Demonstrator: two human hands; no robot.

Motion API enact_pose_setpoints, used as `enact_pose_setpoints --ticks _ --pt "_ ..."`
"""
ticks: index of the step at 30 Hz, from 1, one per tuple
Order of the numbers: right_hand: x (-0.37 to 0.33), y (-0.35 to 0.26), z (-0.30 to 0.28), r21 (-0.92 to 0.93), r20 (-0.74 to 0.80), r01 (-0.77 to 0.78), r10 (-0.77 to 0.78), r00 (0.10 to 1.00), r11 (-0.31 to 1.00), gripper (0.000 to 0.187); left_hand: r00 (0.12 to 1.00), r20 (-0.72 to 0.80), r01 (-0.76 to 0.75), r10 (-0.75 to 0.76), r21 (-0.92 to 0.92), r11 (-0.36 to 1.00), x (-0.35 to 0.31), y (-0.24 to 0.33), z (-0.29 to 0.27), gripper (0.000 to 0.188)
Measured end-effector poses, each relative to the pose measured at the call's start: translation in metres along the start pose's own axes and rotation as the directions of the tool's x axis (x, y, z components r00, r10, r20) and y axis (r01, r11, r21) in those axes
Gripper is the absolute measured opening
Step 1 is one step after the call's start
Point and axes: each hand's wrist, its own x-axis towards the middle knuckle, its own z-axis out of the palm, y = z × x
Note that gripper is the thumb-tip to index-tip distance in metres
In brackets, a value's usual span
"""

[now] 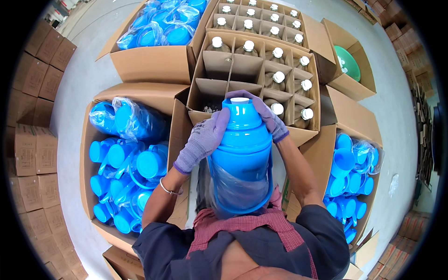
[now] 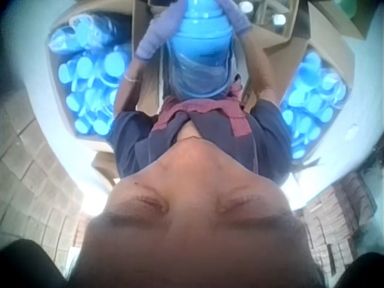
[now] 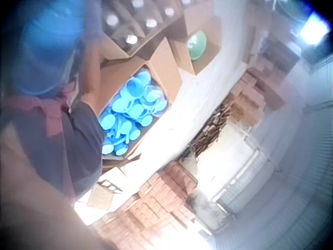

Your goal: The person assembles water thermoses by taking metal containers from cardboard boxes and inserting them into blue plastic outer shells, then placing the finished units into plastic bags.

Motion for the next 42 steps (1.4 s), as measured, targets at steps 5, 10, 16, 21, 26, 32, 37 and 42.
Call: enact_pose_setpoints --ticks 5,10,16,21,26,32,37,42 --pt "-0.004 -0.003 0.002 -0.152 -0.11 0.001 -0.018 0.994 0.988 0.07 0.985 0.116 0.16 -0.131 -0.3 0.94 0.005 0.007 -0.019 0.058" --pt "-0.003 -0.033 0.035 -0.643 -0.332 -0.16 -0.084 0.94 0.749 0.073 0.996 0.032 0.071 -0.083 -0.855 0.514 0.009 -0.014 0.011 0.062" --pt "-0.007 0.001 -0.005 -0.064 -0.034 0.083 -0.085 0.996 0.995 0.075 0.998 -0.008 0.063 -0.064 -0.099 0.993 0.006 0.018 0.004 0.059" --pt "-0.002 -0.018 0.004 -0.214 -0.004 0.065 -0.068 0.998 0.975 0.074 0.977 0.145 0.204 -0.156 -0.429 0.88 0.018 -0.003 -0.008 0.065" --pt "0.028 -0.065 0.047 -0.979 -0.079 -0.072 -0.028 0.997 0.189 0.055 0.962 -0.029 -0.202 0.273 -0.75 0.63 0.048 -0.042 0.044 0.031" --pt "0.015 -0.057 0.02 -0.602 0.06 0.019 0.021 0.998 0.798 0.052 0.986 -0.03 -0.156 0.166 -0.54 0.827 0.044 -0.052 0.061 0.034" --pt "0.019 -0.028 -0.005 -0.193 0.18 0.093 -0.058 0.982 0.977 0.064 0.998 -0.049 0.021 -0.024 -0.054 0.998 0.01 0.009 0.013 0.026" --pt "0.021 -0.057 0.022 -0.419 0.096 -0.042 0.09 0.991 0.907 0.054 0.996 0.078 0.012 0.037 -0.541 0.841 0.032 -0.03 0.011 0.035"
